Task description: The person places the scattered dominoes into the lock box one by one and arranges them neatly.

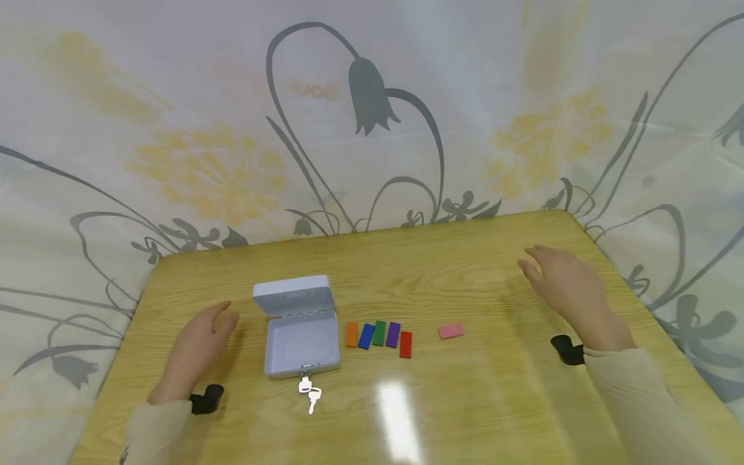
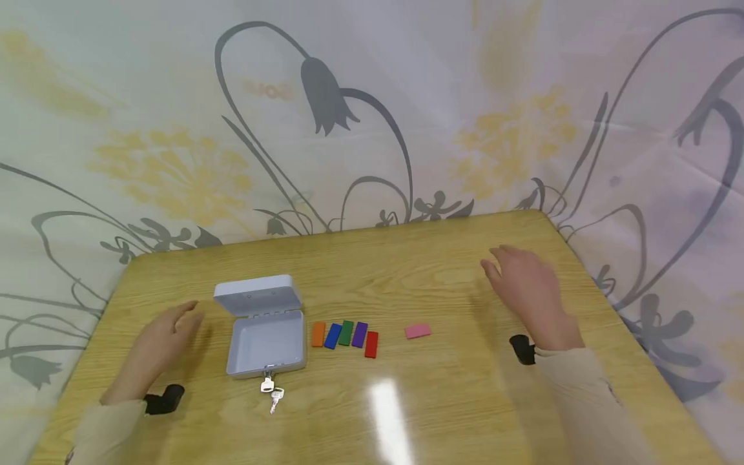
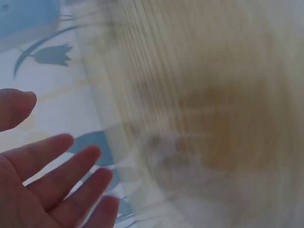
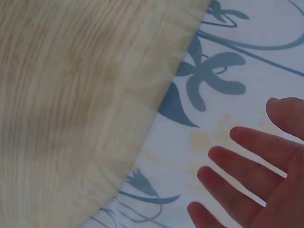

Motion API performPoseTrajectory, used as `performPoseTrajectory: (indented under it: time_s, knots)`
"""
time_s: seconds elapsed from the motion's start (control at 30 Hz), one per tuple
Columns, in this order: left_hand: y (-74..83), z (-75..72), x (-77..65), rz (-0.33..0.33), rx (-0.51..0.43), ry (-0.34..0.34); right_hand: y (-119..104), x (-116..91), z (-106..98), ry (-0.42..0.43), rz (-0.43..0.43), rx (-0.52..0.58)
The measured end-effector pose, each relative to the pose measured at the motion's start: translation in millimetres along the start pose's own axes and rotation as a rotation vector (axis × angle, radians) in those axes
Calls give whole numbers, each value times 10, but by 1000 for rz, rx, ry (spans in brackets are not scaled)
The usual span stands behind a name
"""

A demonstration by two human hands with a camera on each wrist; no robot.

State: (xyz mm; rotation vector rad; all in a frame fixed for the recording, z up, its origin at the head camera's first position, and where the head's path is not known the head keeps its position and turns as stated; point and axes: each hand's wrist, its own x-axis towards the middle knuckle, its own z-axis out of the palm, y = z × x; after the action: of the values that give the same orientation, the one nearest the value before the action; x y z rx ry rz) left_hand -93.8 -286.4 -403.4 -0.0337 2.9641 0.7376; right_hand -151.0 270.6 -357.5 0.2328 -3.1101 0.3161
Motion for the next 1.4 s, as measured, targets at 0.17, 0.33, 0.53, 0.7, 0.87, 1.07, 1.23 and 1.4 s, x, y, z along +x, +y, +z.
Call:
performPoseTrajectory:
  time_s: [0.17,0.33,0.53,0.7,0.87,1.07,1.23,1.4]
  knots:
    - [52,151,-207,-52,-263,-59,42,-107,206,47,17,151]
    - [125,303,-299,-89,-449,-82,-52,-176,421,10,13,306]
    - [184,493,-331,-94,-592,-84,-184,-248,684,-63,47,451]
    - [234,596,-342,-65,-609,-93,-283,-295,870,-113,82,616]
    - [266,659,-346,-51,-592,-145,-374,-345,983,-158,119,748]
    - [312,720,-322,-40,-626,-150,-478,-369,1002,-161,117,680]
    - [370,744,-307,-6,-639,-138,-521,-377,1036,-157,93,599]
    - [375,754,-287,-24,-589,-124,-586,-366,1087,-135,46,570]
